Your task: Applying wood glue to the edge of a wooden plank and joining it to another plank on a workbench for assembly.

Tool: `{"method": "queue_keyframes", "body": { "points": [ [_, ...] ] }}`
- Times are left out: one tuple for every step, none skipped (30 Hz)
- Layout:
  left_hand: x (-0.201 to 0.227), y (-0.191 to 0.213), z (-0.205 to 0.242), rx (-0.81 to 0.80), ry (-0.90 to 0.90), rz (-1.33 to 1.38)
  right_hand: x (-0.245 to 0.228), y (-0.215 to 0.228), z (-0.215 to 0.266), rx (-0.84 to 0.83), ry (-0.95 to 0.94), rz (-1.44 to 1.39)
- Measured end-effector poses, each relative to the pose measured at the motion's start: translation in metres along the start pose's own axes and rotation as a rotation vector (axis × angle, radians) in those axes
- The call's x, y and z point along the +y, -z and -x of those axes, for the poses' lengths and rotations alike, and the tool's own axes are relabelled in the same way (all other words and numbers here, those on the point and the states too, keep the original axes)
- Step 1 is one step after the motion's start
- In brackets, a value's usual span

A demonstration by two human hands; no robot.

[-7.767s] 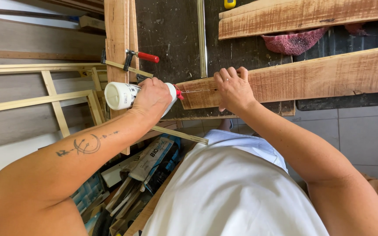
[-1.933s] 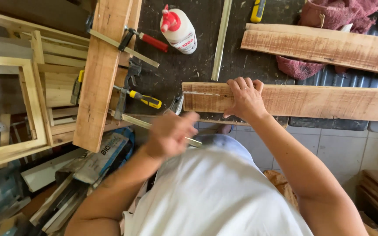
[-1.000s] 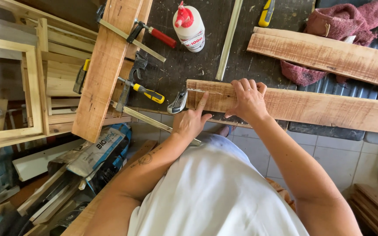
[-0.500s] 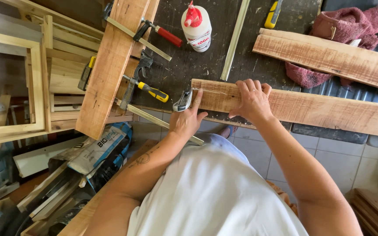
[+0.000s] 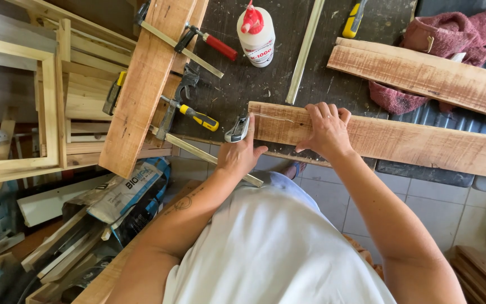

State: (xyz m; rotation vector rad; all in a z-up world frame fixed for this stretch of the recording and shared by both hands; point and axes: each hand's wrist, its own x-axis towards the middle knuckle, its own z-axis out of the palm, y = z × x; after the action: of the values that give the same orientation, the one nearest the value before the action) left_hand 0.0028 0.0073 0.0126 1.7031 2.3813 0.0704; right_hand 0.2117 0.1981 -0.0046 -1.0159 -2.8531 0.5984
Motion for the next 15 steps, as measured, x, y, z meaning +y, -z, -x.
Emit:
{"method": "queue_keyframes", "body": {
  "points": [
    [0.000,0.001,0.000,-0.025,-0.004,-0.003,0.000,-0.001,0.000,0.003,-0.006,0.004],
    [0.001,0.003,0.000,-0.051,-0.008,-0.006,0.000,-0.002,0.000,0.007,-0.013,0.008],
    [0.000,0.005,0.000,-0.051,-0.010,-0.007,0.000,-0.002,0.000,0.008,-0.015,0.008],
    [0.000,0.008,-0.001,-0.054,-0.020,0.011,0.000,-0.001,0.000,0.011,-0.016,0.011],
    [0.000,0.010,0.000,-0.059,-0.028,0.028,-0.001,-0.001,0.000,0.013,-0.016,0.013],
    [-0.003,0.004,0.001,-0.060,-0.029,0.027,-0.001,-0.001,0.001,0.013,-0.017,0.012],
    [-0.006,-0.002,0.002,-0.068,-0.036,0.037,-0.001,-0.001,0.000,0.012,-0.021,0.010],
    [-0.009,-0.007,0.002,-0.076,-0.042,0.046,-0.001,-0.002,0.000,0.012,-0.025,0.009],
    [-0.008,-0.004,0.002,-0.077,-0.043,0.046,0.000,-0.002,0.000,0.011,-0.026,0.008],
    [-0.008,0.000,0.002,-0.078,-0.057,0.036,0.000,-0.003,0.000,0.013,-0.027,0.009],
    [-0.007,0.004,0.001,-0.077,-0.072,0.026,0.001,-0.004,0.000,0.015,-0.028,0.010],
    [-0.005,0.010,0.000,-0.077,-0.073,0.025,0.001,-0.003,-0.001,0.015,-0.028,0.009],
    [-0.002,0.016,0.000,-0.097,-0.062,0.037,0.000,-0.001,-0.001,-0.006,-0.027,0.008],
    [0.000,0.022,-0.001,-0.116,-0.052,0.050,0.000,0.000,-0.001,-0.026,-0.026,0.006],
    [0.002,0.026,0.000,-0.117,-0.054,0.050,-0.002,0.002,-0.001,-0.026,-0.029,0.006]
  ]
}}
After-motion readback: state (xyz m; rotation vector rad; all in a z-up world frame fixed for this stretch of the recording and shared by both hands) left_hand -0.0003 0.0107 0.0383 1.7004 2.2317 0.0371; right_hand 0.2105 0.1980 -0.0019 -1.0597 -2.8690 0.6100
